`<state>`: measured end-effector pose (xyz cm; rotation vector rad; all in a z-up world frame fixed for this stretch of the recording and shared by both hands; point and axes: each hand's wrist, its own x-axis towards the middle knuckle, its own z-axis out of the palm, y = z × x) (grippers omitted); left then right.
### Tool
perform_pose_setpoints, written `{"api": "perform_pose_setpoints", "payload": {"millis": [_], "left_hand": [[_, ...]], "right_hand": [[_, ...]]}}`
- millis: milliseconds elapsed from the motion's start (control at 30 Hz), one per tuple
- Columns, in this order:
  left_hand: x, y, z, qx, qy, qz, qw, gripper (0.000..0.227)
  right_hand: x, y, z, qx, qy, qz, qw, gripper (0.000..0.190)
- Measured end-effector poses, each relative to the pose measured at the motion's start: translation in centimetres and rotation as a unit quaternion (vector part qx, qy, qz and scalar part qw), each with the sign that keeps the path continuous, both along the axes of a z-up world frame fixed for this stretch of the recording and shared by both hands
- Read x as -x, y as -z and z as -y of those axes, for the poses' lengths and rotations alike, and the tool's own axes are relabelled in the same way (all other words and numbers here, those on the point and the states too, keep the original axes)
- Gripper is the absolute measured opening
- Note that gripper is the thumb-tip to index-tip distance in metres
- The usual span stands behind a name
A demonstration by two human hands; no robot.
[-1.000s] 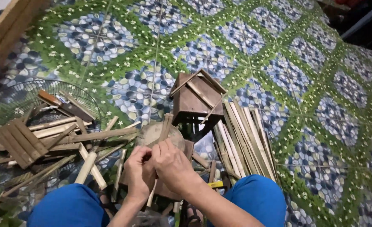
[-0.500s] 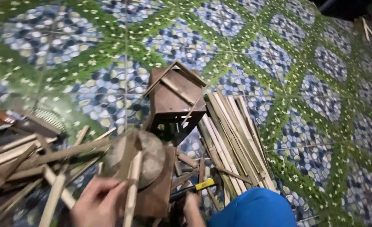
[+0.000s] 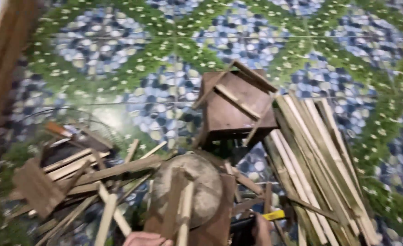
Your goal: The person assembles a small wooden structure by hammering nails into wooden pieces. They repeatedly pick up wooden slats, position them on a work surface, and drive nails with a hammer. The person occasionally adjusts the pieces and continues hammering to secure the frame.
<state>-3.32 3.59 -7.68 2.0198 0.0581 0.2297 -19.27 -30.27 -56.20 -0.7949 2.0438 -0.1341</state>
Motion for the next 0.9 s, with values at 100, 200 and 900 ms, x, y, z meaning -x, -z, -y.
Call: {"api": "perform_pose_setpoints", "payload": {"millis": [100, 200, 900], "left_hand": [[-0.5, -0.5, 0.3, 0.011, -0.012, 0.021, 1.0, 0.011], [-1.3, -2.3, 1.7, 0.114, -0.063, -0.226, 0.965, 0.009], [-4.5, -1.6, 5.8, 0.091, 0.04, -0.191, 0.977, 0.019]], "right_hand": [[1.7, 2.3, 3.3, 0.042, -0.022, 0.049, 0.998, 0.039], [-0.9, 2.8, 4.2, -0.106, 0.107, 0.326, 0.933, 0.013], [-5.9, -52.7, -7.4, 0.184, -0.673, 0.011, 0.716, 0.054]]}}
